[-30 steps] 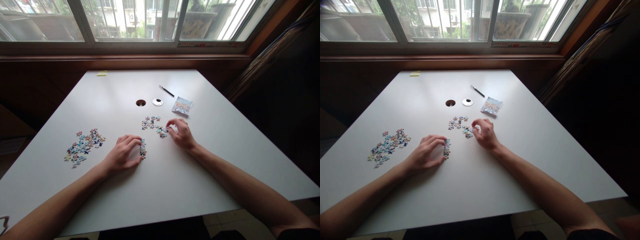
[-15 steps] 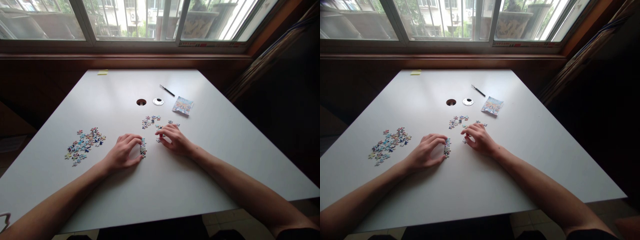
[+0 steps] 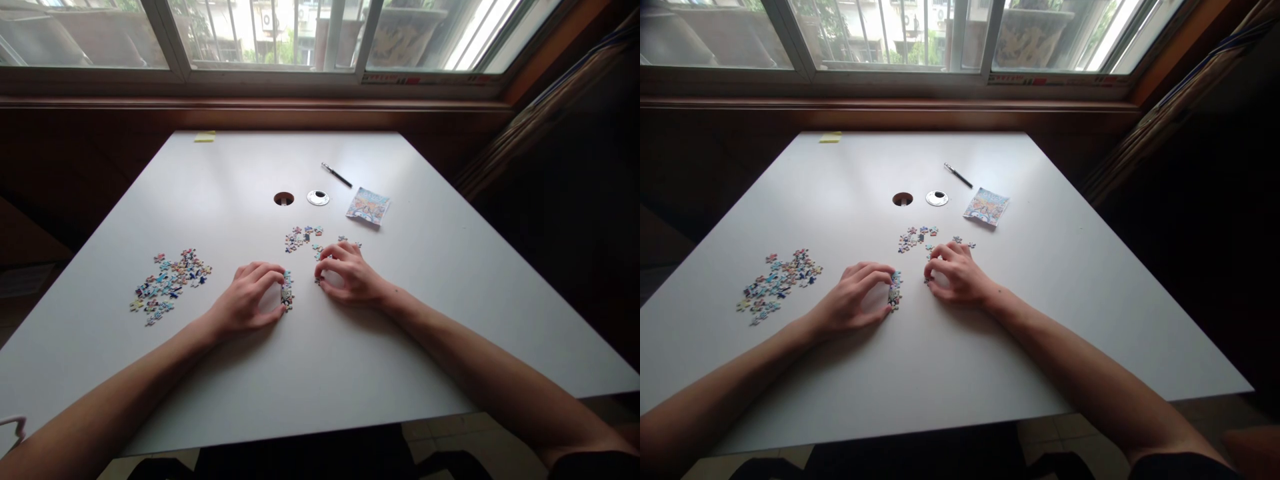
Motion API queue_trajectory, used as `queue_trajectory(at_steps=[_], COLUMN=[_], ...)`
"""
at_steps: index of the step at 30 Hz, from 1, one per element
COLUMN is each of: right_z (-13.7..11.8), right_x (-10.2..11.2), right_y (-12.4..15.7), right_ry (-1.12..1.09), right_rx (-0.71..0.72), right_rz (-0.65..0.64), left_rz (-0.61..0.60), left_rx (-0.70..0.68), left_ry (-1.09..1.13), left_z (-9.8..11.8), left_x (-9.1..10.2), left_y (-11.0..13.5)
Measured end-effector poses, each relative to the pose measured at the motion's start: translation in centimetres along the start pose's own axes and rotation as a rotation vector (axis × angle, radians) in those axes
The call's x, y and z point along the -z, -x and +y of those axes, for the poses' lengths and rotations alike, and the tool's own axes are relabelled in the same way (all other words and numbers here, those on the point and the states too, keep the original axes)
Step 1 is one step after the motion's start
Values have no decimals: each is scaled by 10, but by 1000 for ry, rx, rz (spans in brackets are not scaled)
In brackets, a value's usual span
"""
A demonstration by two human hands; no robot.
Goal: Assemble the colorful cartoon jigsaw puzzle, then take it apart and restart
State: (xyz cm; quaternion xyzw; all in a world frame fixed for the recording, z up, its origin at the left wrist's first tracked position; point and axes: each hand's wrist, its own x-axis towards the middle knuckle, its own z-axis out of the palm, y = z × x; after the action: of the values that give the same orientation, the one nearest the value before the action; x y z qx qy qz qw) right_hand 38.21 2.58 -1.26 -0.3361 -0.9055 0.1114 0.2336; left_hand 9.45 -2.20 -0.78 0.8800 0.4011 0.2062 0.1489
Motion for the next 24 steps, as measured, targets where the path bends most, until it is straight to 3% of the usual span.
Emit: queue_trajectory(at_steps=[15,18,21,24], right_z=[-16,2,32,55], right_x=[-2,5,13,15], right_y=[3,1,-2,-1], right_ry=[-55,-51,-1,1], right_rx=[139,-8,-333,-545], right_rz=[-86,79,404,453], left_rz=[2,6,6,6], left_rx=[2,-1,-9,-11], left_ry=[1,12,12,7], left_z=[1,-1,-2,-3], left_x=[1,0,-1,-1], left_y=[0,0,0,0])
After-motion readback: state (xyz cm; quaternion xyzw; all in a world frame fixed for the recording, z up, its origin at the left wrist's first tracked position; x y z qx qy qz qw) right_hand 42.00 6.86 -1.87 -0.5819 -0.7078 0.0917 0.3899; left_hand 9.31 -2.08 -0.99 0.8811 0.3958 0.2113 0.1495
